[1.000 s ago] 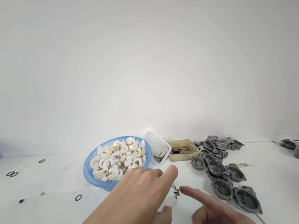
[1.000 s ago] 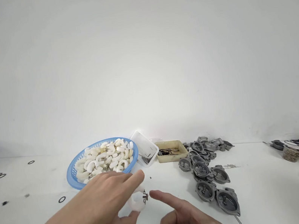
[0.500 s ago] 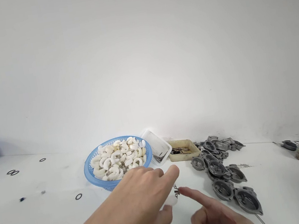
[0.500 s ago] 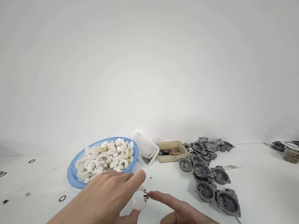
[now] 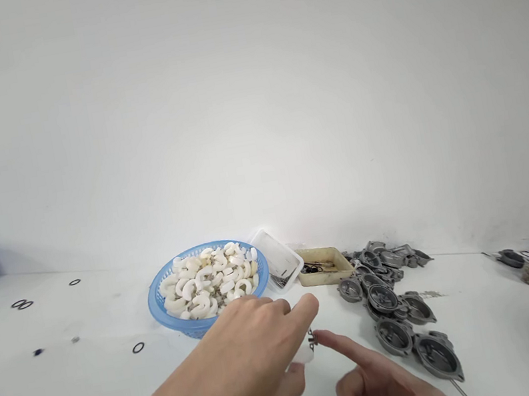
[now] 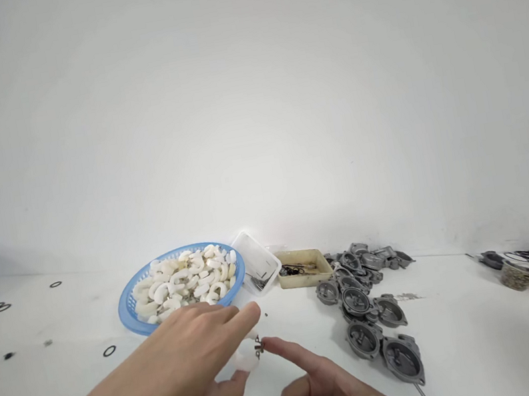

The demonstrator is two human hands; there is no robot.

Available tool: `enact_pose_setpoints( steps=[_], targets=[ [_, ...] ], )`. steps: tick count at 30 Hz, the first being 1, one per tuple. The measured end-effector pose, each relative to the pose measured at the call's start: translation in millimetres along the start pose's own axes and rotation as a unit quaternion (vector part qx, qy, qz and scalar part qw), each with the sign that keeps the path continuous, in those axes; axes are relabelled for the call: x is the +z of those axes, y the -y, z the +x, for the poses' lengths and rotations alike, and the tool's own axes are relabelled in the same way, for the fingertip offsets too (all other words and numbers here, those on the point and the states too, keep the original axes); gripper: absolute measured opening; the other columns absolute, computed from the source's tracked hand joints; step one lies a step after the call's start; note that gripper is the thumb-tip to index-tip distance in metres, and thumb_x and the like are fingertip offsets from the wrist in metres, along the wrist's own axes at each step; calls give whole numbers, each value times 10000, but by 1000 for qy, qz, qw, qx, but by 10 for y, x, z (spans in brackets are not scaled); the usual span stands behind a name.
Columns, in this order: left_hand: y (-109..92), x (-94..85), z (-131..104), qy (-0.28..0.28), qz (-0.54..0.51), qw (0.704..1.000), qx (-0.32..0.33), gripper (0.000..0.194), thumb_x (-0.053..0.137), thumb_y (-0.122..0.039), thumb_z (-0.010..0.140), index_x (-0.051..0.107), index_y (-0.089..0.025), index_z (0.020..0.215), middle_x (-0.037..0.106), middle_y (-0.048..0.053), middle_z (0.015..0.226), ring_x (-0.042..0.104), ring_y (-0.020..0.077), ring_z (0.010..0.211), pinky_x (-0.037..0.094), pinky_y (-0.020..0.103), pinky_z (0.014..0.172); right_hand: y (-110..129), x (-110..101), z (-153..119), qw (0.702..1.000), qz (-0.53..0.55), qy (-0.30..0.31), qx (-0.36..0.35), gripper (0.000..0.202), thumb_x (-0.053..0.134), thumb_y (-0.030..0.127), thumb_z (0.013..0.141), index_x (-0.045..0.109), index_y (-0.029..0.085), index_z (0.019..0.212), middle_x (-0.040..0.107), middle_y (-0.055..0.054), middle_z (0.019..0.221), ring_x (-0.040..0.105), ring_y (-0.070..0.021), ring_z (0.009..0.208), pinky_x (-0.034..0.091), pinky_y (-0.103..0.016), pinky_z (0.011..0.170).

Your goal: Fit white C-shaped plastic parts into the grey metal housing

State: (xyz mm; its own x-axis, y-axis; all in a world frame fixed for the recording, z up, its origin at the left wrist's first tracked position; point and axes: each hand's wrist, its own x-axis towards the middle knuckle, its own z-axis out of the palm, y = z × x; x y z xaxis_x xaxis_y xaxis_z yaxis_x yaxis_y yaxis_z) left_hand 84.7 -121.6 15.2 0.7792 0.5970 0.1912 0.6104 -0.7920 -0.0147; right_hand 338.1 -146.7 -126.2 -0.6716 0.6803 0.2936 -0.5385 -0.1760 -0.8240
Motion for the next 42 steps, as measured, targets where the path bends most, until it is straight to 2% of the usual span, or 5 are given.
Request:
enact_pose_setpoints(
  steps=[9, 22, 33, 37, 42],
  targets=[
    [20, 6, -45, -1, 5, 1000, -3, 299, 583, -74, 800, 442, -269, 978, 586, -23, 822, 561, 246, 723, 278, 331, 588, -23, 19, -10, 1000, -6, -20, -7, 1103, 905, 656, 680, 427, 248, 1586, 719, -64, 916, 597, -123, 697, 462, -226, 688],
    [-35, -36, 1, 8, 15, 1000, 2, 337, 545, -44, 793, 429, -261, 1023, 623, -15, 838, 617, 261, 737, 281, 331, 586, -80, -27, -24, 993, -79, -84, 37, 1409, 855, 856, 485, 331, 206, 1619, 646, -7, 804, 521, -135, 601, 442, -331, 726],
    [-45, -47, -8, 14, 8, 1000, 1, 309, 566, -40, 808, 451, -261, 991, 625, -12, 850, 610, 262, 753, 280, 336, 589, -89, -41, -34, 997, -54, -50, 16, 1262, 873, 793, 571, 390, 250, 1602, 674, -23, 863, 548, -127, 646, 452, -287, 735],
    [0, -49, -25, 3, 1, 1000, 1, 289, 589, -64, 814, 457, -262, 977, 592, -17, 823, 575, 254, 734, 285, 336, 592, -72, -40, -48, 995, -72, -63, 27, 1327, 859, 827, 535, 368, 227, 1612, 680, -37, 854, 564, -144, 659, 464, -290, 733],
    [52, -31, -94, -4, 2, 1000, 1, 326, 602, -91, 831, 479, -268, 1075, 592, -7, 844, 567, 257, 754, 280, 331, 605, -55, -41, -43, 996, -76, -50, 18, 1336, 856, 828, 538, 352, 226, 1619, 680, -39, 853, 557, -143, 646, 468, -302, 745]
  ],
)
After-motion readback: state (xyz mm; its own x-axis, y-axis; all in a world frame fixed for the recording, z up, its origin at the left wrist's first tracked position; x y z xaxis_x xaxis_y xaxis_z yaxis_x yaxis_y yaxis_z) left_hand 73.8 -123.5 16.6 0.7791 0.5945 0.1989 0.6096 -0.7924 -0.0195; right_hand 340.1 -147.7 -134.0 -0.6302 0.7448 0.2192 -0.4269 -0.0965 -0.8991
